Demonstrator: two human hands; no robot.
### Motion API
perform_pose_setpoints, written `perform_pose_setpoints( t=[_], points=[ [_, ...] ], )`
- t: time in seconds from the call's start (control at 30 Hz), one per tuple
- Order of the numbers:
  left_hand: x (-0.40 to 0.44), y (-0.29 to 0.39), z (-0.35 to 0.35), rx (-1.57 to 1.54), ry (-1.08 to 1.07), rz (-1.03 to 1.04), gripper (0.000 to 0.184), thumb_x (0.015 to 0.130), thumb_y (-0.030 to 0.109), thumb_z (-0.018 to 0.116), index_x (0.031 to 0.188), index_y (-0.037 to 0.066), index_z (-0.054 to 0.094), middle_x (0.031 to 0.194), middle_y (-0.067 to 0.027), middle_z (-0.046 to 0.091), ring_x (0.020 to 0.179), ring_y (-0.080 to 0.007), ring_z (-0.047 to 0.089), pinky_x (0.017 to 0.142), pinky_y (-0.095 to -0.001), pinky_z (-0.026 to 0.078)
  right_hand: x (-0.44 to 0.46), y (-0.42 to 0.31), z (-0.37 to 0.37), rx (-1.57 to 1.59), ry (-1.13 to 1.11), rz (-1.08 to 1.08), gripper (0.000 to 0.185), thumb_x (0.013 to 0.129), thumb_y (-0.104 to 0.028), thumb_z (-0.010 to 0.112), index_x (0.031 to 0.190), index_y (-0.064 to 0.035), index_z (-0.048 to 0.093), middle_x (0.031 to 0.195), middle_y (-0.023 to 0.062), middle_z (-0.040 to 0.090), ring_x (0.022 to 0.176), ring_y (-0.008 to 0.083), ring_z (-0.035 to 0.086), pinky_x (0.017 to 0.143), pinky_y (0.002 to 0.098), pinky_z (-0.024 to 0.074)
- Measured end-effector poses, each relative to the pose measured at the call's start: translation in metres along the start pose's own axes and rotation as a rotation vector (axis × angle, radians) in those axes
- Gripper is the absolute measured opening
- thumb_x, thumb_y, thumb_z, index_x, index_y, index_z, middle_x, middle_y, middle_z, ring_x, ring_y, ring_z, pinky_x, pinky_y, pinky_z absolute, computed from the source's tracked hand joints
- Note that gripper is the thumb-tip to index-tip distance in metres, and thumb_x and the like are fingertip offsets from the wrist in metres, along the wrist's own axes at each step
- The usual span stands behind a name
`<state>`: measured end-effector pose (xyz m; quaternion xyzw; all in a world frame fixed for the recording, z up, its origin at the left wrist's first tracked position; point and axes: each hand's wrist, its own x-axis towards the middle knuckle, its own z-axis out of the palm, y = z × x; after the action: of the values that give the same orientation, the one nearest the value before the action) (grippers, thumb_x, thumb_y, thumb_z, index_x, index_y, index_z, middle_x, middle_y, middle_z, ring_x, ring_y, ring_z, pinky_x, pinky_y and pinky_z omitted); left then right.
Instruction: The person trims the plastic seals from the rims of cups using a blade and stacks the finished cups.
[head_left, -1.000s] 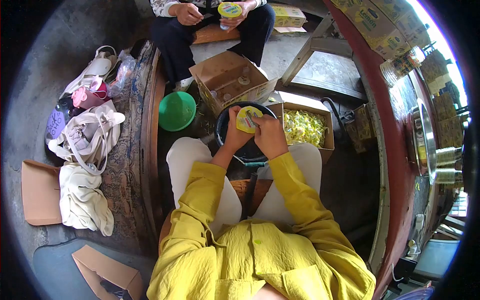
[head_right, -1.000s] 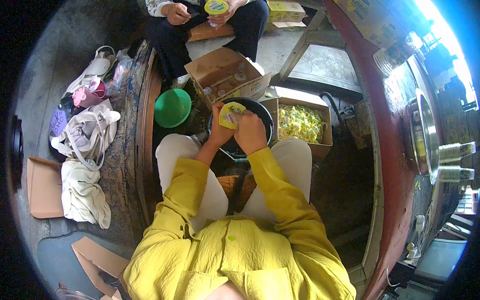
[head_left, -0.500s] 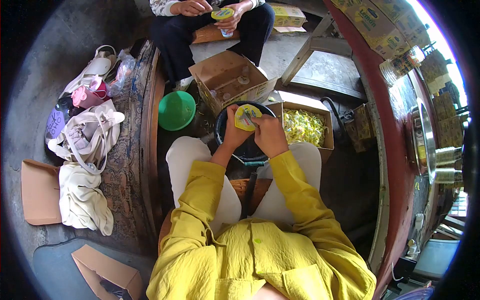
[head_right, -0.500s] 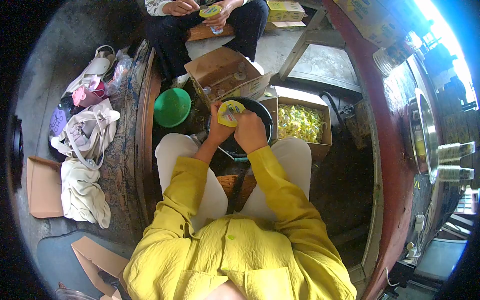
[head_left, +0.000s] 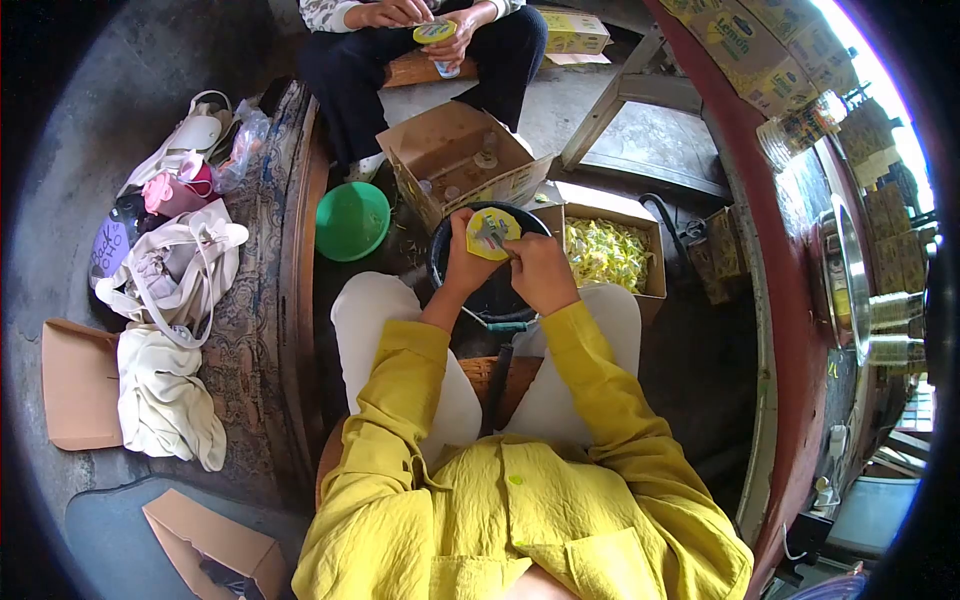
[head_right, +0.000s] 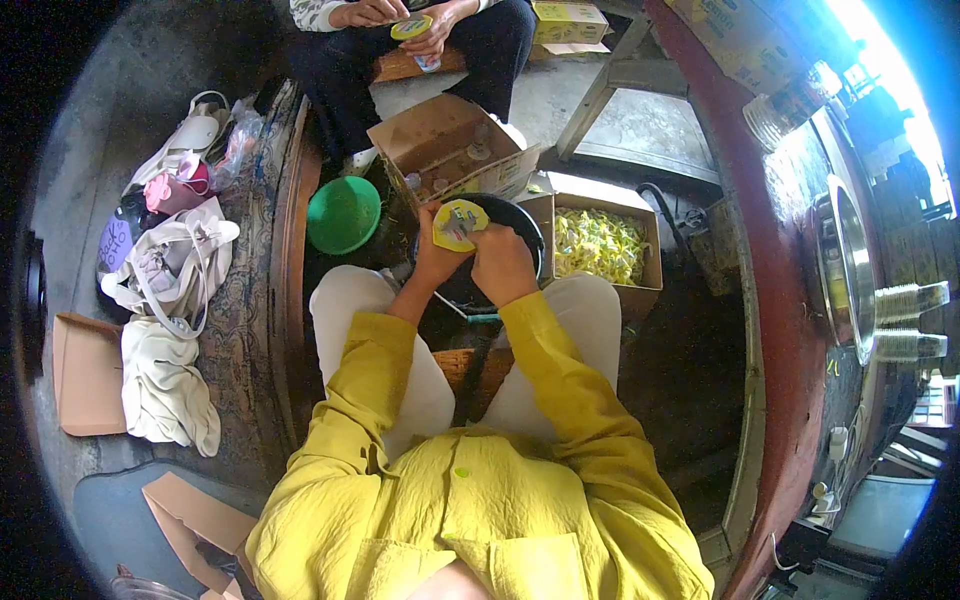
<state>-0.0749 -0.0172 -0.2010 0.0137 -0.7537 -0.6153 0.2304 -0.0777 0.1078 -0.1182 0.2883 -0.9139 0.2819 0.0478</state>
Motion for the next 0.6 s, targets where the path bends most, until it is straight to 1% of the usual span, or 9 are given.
perform_pose_setpoints(
  t=[0.1,0.27,0.4,0.47,0.5,0.57,0.6],
  points=[
    [0.002,-0.004,0.0,0.03,0.032,0.023,0.072,0.052,0.011,0.081,0.104,0.006,0.031,0.093,-0.0098,0.05,0.087,-0.0206,0.054,0.074,-0.0309,0.044,-0.006,-0.002,-0.006,0.005,-0.027,0.018,0.025,0.062,0.003,0.056,0.085,-0.0027,0.063,0.072,0.0165,0.056,0.069,0.0321,0.056,0.065,0.0384,0.046],
    [0.003,-0.005,-0.001,-0.019,0.02,-0.002,0.071,0.052,0.012,0.081,0.101,0.006,0.031,0.092,-0.0104,0.05,0.086,-0.0211,0.054,0.074,-0.0308,0.044,-0.015,-0.002,-0.013,0.022,-0.022,0.012,0.025,0.063,0.003,0.057,0.086,-0.003,0.063,0.072,0.0158,0.055,0.067,0.0311,0.055,0.064,0.0376,0.0459],
    [0.003,-0.003,-0.001,0.003,0.023,-0.002,0.071,0.052,0.013,0.082,0.1,0.006,0.03,0.091,-0.011,0.05,0.085,-0.0216,0.054,0.074,-0.0309,0.044,-0.022,-0.003,-0.02,-0.004,-0.075,0.026,0.027,0.065,0.001,0.055,0.091,-0.0035,0.062,0.08,0.0169,0.055,0.074,0.0327,0.056,0.065,0.0395,0.0476],
    [0.004,-0.01,0.0,0.003,0.018,0.004,0.073,0.052,0.017,0.083,0.102,0.006,0.031,0.095,-0.0115,0.051,0.088,-0.0222,0.054,0.076,-0.0317,0.044,-0.026,-0.003,-0.022,-0.01,-0.098,0.049,0.027,0.066,0.0,0.055,0.092,-0.0039,0.062,0.081,0.0167,0.055,0.076,0.0324,0.056,0.065,0.0396,0.0475],
    [0.004,-0.011,0.0,0.003,0.015,0.007,0.074,0.052,0.019,0.084,0.102,0.007,0.031,0.097,-0.0117,0.051,0.09,-0.0226,0.054,0.077,-0.0321,0.044,-0.028,-0.001,-0.023,0.006,-0.075,0.043,0.027,0.066,0.001,0.056,0.092,-0.0039,0.062,0.08,0.0165,0.055,0.074,0.032,0.056,0.065,0.0387,0.0476],
    [0.005,-0.013,0.0,0.03,0.031,0.013,0.074,0.052,0.018,0.083,0.103,0.007,0.031,0.097,-0.0119,0.051,0.089,-0.0228,0.054,0.077,-0.0319,0.044,-0.035,0.005,-0.023,0.039,-0.027,0.032,0.028,0.065,0.002,0.057,0.092,-0.0041,0.062,0.076,0.0161,0.055,0.07,0.0312,0.056,0.063,0.0368,0.048],
    [0.004,-0.013,-0.001,0.045,0.038,0.015,0.074,0.052,0.018,0.083,0.103,0.007,0.031,0.096,-0.0119,0.051,0.089,-0.0229,0.054,0.077,-0.0317,0.044,-0.039,0.01,-0.023,0.11,0.012,0.054,0.03,0.065,0.003,0.058,0.094,-0.004,0.062,0.074,0.0136,0.055,0.067,0.0264,0.055,0.061,0.0337,0.0469]
  ],
)
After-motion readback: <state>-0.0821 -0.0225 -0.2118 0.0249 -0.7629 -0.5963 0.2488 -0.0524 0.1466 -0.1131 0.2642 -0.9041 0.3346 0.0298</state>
